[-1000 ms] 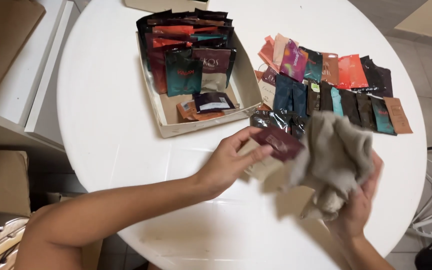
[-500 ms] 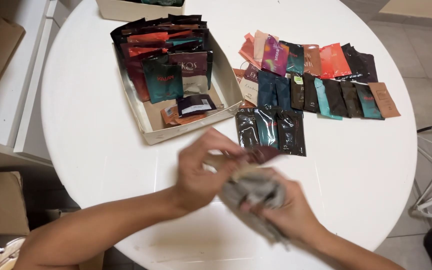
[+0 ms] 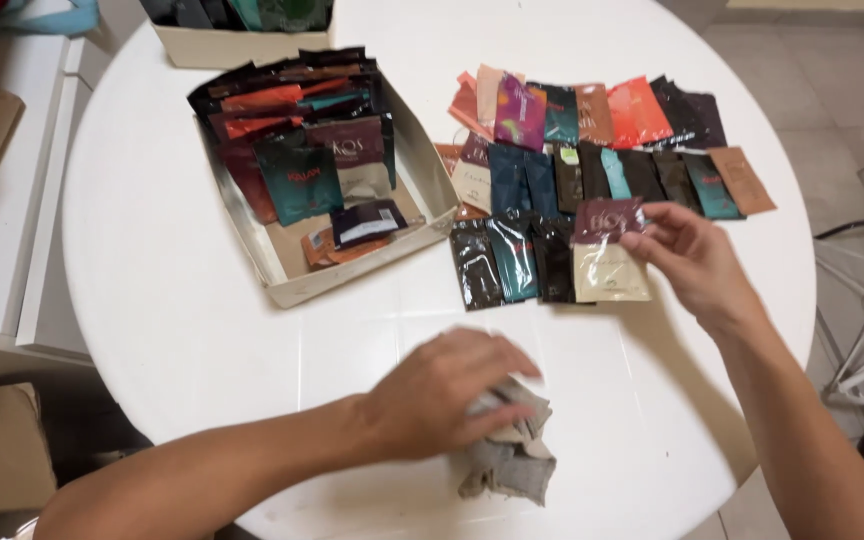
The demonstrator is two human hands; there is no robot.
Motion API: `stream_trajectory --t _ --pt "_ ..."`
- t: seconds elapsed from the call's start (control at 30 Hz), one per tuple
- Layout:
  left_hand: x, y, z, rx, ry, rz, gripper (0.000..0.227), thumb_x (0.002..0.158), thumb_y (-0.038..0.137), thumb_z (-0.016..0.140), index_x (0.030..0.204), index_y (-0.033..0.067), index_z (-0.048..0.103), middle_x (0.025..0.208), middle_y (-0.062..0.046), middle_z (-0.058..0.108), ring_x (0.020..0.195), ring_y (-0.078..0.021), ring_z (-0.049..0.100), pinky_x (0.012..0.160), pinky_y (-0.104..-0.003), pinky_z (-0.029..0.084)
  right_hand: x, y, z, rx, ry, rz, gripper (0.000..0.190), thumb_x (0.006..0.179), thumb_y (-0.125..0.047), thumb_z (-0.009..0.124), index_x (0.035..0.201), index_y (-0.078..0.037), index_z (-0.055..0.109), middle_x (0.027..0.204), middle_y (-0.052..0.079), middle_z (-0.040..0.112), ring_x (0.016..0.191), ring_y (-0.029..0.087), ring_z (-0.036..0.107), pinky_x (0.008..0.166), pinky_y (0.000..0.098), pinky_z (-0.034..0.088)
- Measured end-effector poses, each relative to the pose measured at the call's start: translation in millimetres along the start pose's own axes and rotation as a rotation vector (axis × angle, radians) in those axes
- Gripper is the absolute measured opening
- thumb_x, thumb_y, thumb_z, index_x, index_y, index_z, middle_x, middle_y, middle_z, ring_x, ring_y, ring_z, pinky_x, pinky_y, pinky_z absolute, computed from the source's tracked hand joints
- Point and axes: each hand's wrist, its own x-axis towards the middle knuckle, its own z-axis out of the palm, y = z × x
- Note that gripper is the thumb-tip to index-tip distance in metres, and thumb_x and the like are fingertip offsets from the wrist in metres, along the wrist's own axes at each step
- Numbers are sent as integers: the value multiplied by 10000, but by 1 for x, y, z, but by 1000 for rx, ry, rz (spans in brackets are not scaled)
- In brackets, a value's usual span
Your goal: Sorting and cleaning cosmetic sample packets and arranging them on a table and in a box
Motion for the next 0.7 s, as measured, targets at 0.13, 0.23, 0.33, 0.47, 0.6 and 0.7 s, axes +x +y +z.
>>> stream_trajectory --t 0.13,0.23,0.33,0.47,0.6,0.7 --pt "-4 -6 1 74 -210 125 415 1057 419 464 1165 60 640 1104 -131 691 988 -274 678 907 -435 541 3 -17 23 -636 50 169 337 889 -284 813 1167 -128 704 750 2 712 653 80 473 581 260 332" --pt "-9 -9 1 92 -237 136 380 1053 403 481 1148 76 651 1141 -140 678 1022 -316 666 904 -453 503 1 -24 32 -929 138 -45 522 788 -381 887 1181 -127 656 853 44 617 745 192 572 674 357 428" --pt "-13 -8 1 187 -278 177 446 1033 475 423 1036 81 631 1085 -136 658 974 -279 627 896 -435 489 1 -63 67 -699 163 -232 313 960 -224 818 1089 -90 567 731 -26 372 664 92 321 625 260 282" --pt "-15 -6 0 283 -144 215 505 996 537 449 828 88 604 818 -75 615 740 -275 564 821 -425 416 30 -110 129 -675 20 -538 152 1031 -111 783 987 -70 643 797 20 528 728 128 437 688 274 371" --pt "-16 -9 -3 391 -67 225 567 989 514 529 590 112 570 624 -38 590 599 -277 525 746 -405 388 93 -120 197 -807 -175 -920 242 942 -231 897 1086 -105 748 925 49 597 892 236 484 773 348 381" --pt "-18 -9 -2 412 -50 211 614 1000 509 517 550 97 591 560 -33 543 556 -277 484 692 -403 358 112 -120 233 -954 -188 -774 384 868 -464 825 1122 -197 717 1089 10 617 1065 225 492 877 346 378"
